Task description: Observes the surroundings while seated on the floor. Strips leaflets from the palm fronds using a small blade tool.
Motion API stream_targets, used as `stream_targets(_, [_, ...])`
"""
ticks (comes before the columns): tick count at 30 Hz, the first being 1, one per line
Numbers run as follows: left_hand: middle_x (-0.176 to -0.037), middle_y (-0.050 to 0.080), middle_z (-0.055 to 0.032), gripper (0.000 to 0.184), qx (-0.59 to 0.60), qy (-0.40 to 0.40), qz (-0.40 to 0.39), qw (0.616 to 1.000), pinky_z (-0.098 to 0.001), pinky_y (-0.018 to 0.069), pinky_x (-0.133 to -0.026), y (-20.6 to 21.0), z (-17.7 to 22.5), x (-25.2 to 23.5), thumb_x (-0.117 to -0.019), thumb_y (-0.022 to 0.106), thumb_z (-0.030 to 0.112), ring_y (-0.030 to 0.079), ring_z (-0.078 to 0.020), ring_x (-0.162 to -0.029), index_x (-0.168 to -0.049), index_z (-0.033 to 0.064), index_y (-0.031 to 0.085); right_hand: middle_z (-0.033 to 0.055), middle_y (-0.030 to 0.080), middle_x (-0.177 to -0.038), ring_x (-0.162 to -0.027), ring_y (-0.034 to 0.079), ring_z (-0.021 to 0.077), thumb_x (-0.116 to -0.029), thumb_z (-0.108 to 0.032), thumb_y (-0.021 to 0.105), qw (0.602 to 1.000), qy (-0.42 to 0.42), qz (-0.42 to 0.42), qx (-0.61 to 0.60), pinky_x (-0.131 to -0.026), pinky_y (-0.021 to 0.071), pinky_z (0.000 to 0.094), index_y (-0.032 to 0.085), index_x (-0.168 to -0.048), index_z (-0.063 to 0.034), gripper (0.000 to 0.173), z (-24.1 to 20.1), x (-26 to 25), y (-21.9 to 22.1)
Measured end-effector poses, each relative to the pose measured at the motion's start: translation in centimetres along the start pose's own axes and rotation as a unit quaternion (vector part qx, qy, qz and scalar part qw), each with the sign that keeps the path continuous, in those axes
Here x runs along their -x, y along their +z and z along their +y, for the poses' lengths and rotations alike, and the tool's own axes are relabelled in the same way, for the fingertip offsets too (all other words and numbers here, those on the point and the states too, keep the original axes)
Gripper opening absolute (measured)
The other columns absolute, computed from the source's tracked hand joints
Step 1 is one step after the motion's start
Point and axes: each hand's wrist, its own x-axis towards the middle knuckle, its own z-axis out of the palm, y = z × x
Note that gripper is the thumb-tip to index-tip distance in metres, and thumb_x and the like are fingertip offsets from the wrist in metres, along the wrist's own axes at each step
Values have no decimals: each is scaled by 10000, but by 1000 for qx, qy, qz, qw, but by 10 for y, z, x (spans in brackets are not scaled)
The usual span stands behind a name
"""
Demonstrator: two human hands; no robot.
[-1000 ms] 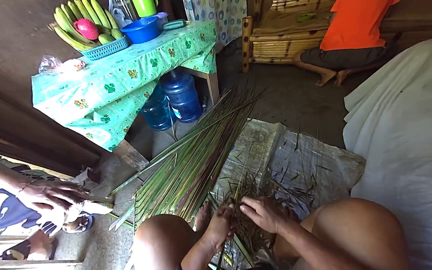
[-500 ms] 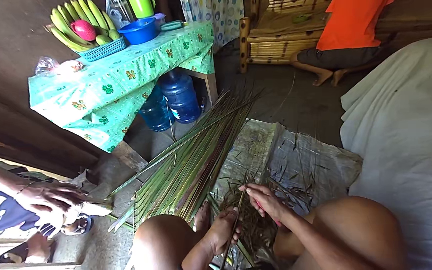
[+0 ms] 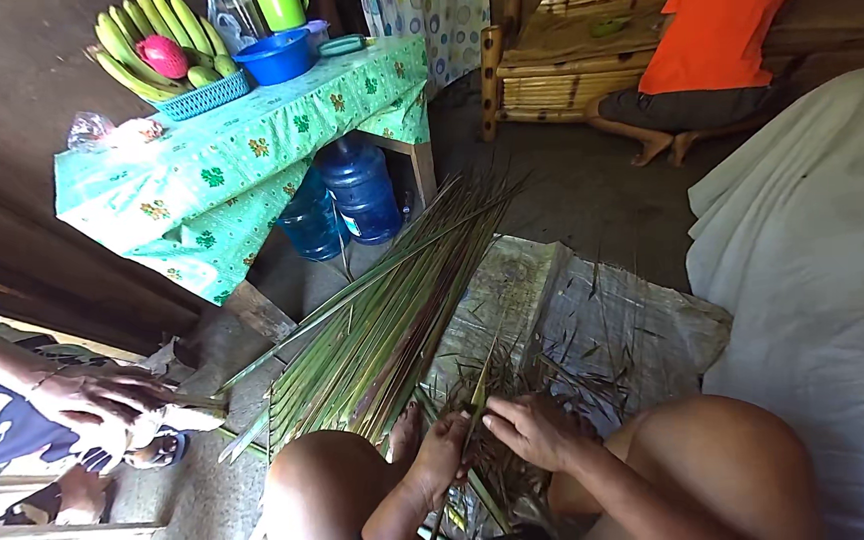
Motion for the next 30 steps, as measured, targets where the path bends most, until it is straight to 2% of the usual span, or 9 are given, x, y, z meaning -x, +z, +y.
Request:
stream_targets(4, [-550,383,60,350,-15,-4,-10,1000,-152,306,-372,0,0,0,-1141,306,275,337,-16,-390,-927,92,514,196,649,-774,-768,677,381,-1067,-341,399,996,86,18,28,-699,512,559,659,-1011,8,439,25,-11,-11])
stream_targets(9, [-553,381,62,345,-5,-8,-14,1000,-149,306,-371,0,2,1,-1143,299,271,339,-12,-390,-928,96,503,186,654,-761,-756,682,370,-1070,-351,399,992,94,61,50,-687,513,537,670,-1035,-3,442,27,-15,-9])
stream_targets(13, [-557,378,64,343,7,-18,-7,1000,-145,303,-367,0,4,3,-1143,300,283,333,-8,-387,-937,95,499,189,719,-923,-880,710,370,-1082,-351,406,992,106,53,50,-779,533,555,688,-1194,-38,437,30,-15,-10])
stream_targets(17, [-536,370,72,361,6,-19,-34,999,-145,304,-367,-2,3,7,-1143,290,282,330,-5,-381,-914,103,504,213,719,-986,-932,702,397,-1092,-326,389,978,178,112,7,-825,519,612,674,-1259,-42,436,38,-18,-22])
stream_targets(18, [-531,369,74,368,9,-19,-41,999,-144,303,-369,-2,3,8,-1144,285,277,331,-5,-380,-909,102,509,210,711,-964,-913,694,390,-1095,-329,380,973,192,127,-11,-818,511,611,669,-1264,-43,441,44,-17,-27])
stream_targets(20, [-535,381,74,373,24,-14,-43,999,-137,310,-369,-3,1,8,-1145,265,273,343,-1,-379,-930,96,512,174,682,-881,-810,659,323,-1086,-315,377,972,177,146,-55,-760,502,542,677,-1223,-30,436,49,-14,-31])
stream_targets(24, [-555,383,67,324,37,-11,-42,998,-139,318,-368,-4,2,1,-1146,249,264,342,-6,-385,-1011,98,493,-6,527,-708,-562,481,86,-1066,-256,393,945,170,80,-267,-547,443,277,637,-1275,-8,405,21,-9,-16])
stream_targets(27, [-568,412,61,325,29,-19,-56,998,-140,337,-379,-1,1,1,-1143,244,258,371,-7,-396,-1038,96,505,-52,489,-641,-474,463,62,-1066,-278,380,885,175,11,-432,-449,427,226,593,-1329,-52,407,4,-7,0])
stream_targets(30, [-631,477,41,313,15,-21,-58,998,-157,415,-434,-2,1,1,-1142,252,255,460,-29,-460,-1075,94,511,-51,464,-617,-450,444,66,-1081,-272,373,854,203,33,-479,-429,413,220,596,-1315,-64,385,7,-10,-1])
